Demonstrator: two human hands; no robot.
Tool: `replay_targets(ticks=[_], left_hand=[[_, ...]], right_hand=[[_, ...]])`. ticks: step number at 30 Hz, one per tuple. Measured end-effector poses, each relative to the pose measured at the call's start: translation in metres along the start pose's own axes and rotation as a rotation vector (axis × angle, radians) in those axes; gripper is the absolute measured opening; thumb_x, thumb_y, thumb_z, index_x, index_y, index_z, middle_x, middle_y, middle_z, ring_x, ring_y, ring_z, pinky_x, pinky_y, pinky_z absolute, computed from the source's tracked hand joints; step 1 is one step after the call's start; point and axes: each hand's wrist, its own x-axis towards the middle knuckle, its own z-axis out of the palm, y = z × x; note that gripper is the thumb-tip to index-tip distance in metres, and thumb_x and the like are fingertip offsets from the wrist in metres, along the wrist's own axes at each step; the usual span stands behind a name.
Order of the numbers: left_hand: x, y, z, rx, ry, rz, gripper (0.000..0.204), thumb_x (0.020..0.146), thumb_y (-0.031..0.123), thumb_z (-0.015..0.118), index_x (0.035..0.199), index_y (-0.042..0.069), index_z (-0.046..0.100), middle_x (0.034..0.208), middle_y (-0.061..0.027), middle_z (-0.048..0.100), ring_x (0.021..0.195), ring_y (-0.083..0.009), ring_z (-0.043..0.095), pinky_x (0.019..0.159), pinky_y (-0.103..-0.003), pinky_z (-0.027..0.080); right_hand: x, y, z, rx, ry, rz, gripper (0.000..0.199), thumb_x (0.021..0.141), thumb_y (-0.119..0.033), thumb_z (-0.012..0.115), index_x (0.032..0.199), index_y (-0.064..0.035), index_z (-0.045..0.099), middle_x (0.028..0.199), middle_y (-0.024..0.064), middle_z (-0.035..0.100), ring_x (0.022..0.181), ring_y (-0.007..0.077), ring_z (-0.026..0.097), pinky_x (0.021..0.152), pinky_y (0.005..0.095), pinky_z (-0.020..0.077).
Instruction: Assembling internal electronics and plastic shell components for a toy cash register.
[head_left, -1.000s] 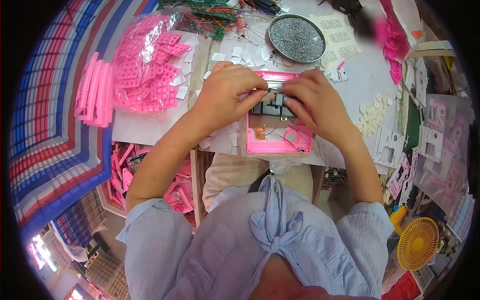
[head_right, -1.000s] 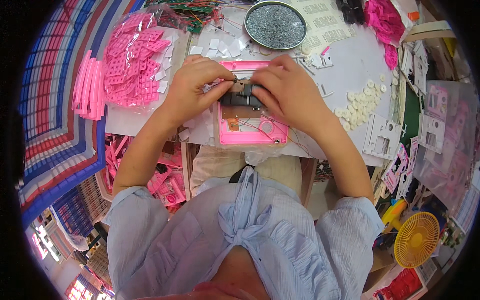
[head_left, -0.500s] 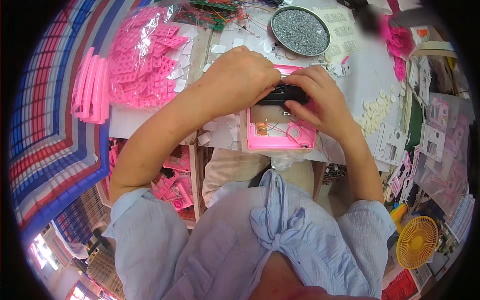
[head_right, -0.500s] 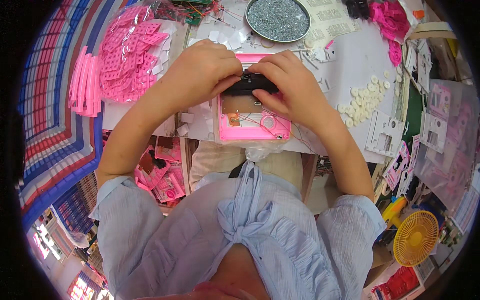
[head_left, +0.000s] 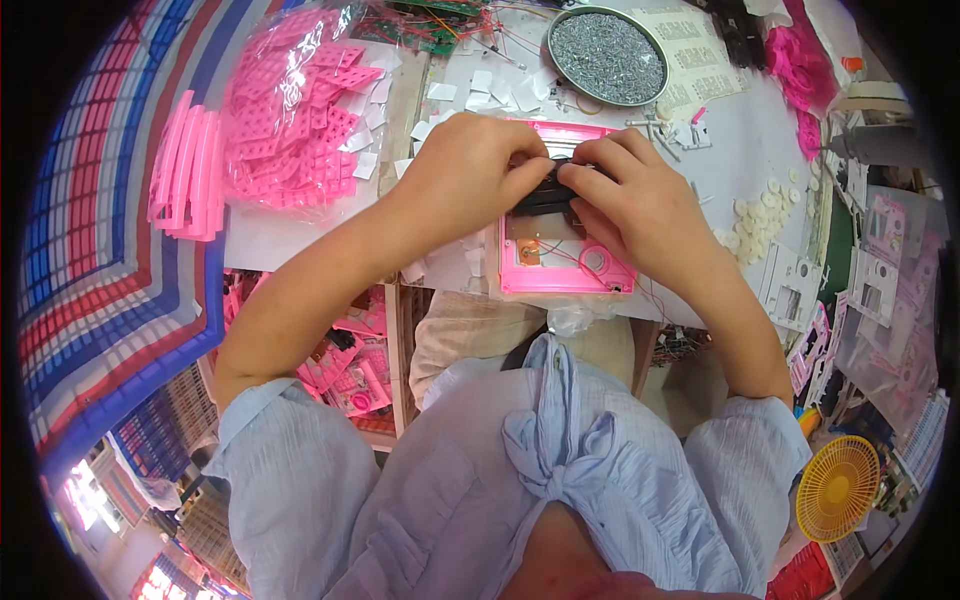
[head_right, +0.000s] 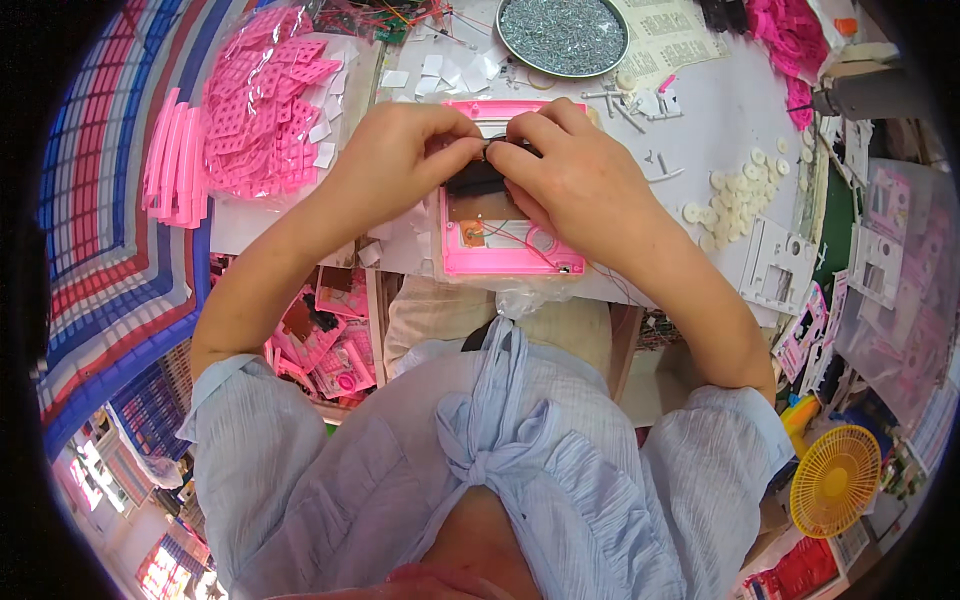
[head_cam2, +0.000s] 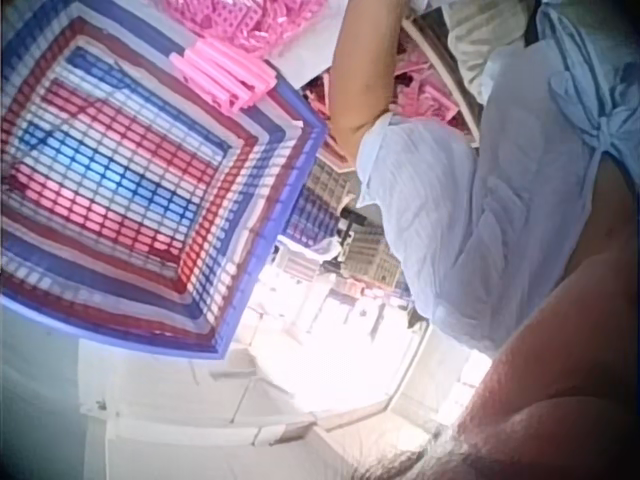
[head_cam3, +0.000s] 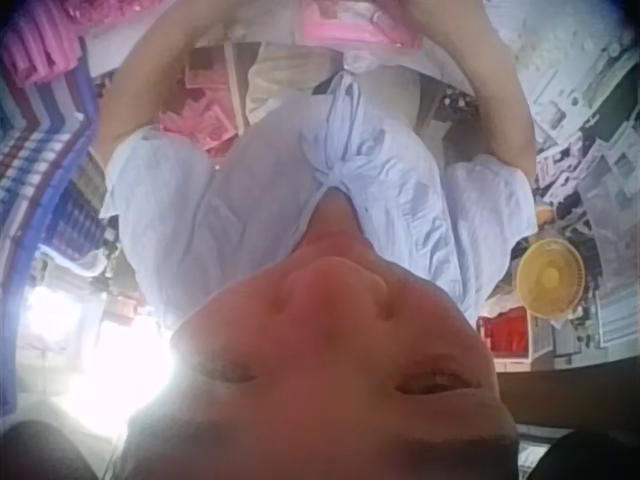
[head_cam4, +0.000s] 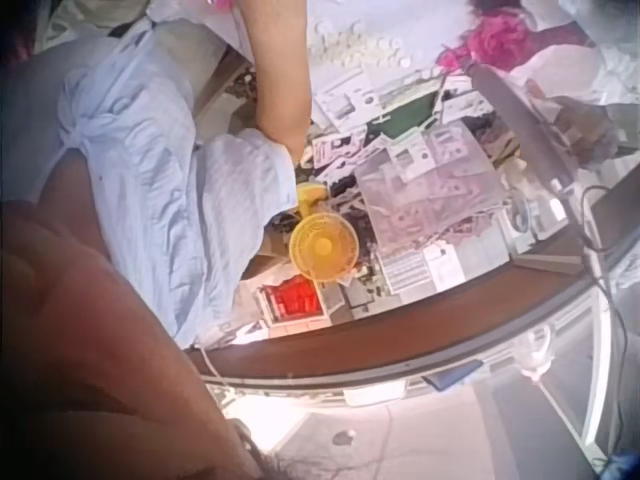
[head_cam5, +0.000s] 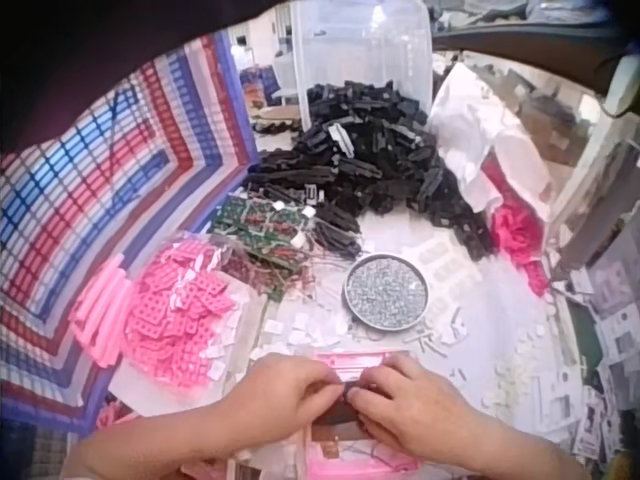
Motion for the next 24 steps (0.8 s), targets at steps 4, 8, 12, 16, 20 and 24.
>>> replay_targets(ticks=[4,8,12,16,20,24], left_hand=[[0.016,-0.005,-0.005,-0.123,-0.168,-0.096,0.02,0.087,0.015,0.072,0.095,-0.004,0.074,0.078,-0.0109,0.073,0.069,-0.0124,0.066,0.065,-0.03,0.053],[0.022,-0.006,-0.006,-0.123,-0.207,-0.099,0.019,0.086,0.013,0.072,0.094,-0.004,0.073,0.076,-0.0091,0.072,0.069,-0.012,0.066,0.064,-0.029,0.053],[0.026,-0.008,-0.005,-0.185,-0.269,-0.187,0.018,0.084,0.013,0.073,0.09,-0.004,0.072,0.074,-0.007,0.071,0.068,-0.011,0.065,0.064,-0.028,0.052],[0.037,-0.002,-0.012,-0.15,-0.366,-0.263,0.018,0.082,0.015,0.073,0.088,-0.002,0.072,0.072,-0.0077,0.07,0.067,-0.0112,0.065,0.063,-0.028,0.052],[0.043,0.006,-0.012,0.033,-0.295,-0.127,0.02,0.08,0.016,0.074,0.088,-0.002,0.072,0.075,-0.0113,0.071,0.069,-0.0164,0.068,0.065,-0.031,0.053],[0.059,0.0,-0.024,0.101,-0.297,0.001,0.019,0.082,0.019,0.075,0.087,0.0,0.072,0.082,-0.0127,0.073,0.073,-0.023,0.069,0.069,-0.036,0.053]], right_hand=[[-0.001,-0.005,-0.003,-0.068,-0.015,-0.018,0.026,0.08,-0.011,0.071,0.105,-0.0079,0.066,0.102,0.0066,0.064,0.098,0.0289,0.06,0.079,0.0379,0.0553],[-0.006,-0.011,-0.001,-0.127,-0.023,-0.004,0.028,0.079,-0.012,0.069,0.106,-0.0044,0.066,0.103,0.0086,0.063,0.099,0.0292,0.06,0.08,0.038,0.0551],[-0.007,-0.015,-0.002,-0.155,-0.004,-0.035,0.033,0.078,-0.011,0.068,0.109,0.0,0.065,0.103,0.0107,0.062,0.101,0.0296,0.059,0.083,0.0374,0.0545],[-0.005,-0.026,0.0,-0.219,-0.056,0.036,0.041,0.077,-0.01,0.066,0.115,0.0033,0.062,0.104,0.0112,0.061,0.103,0.0293,0.058,0.087,0.0368,0.0541],[-0.004,-0.018,-0.002,-0.158,-0.088,0.088,0.05,0.077,-0.009,0.067,0.124,0.0025,0.058,0.107,0.0123,0.061,0.103,0.0293,0.059,0.088,0.0372,0.054],[-0.004,-0.001,-0.034,0.179,-0.047,0.175,0.059,0.076,-0.011,0.077,0.131,-0.0027,0.056,0.117,0.0136,0.062,0.107,0.0303,0.061,0.088,0.0379,0.0542]])
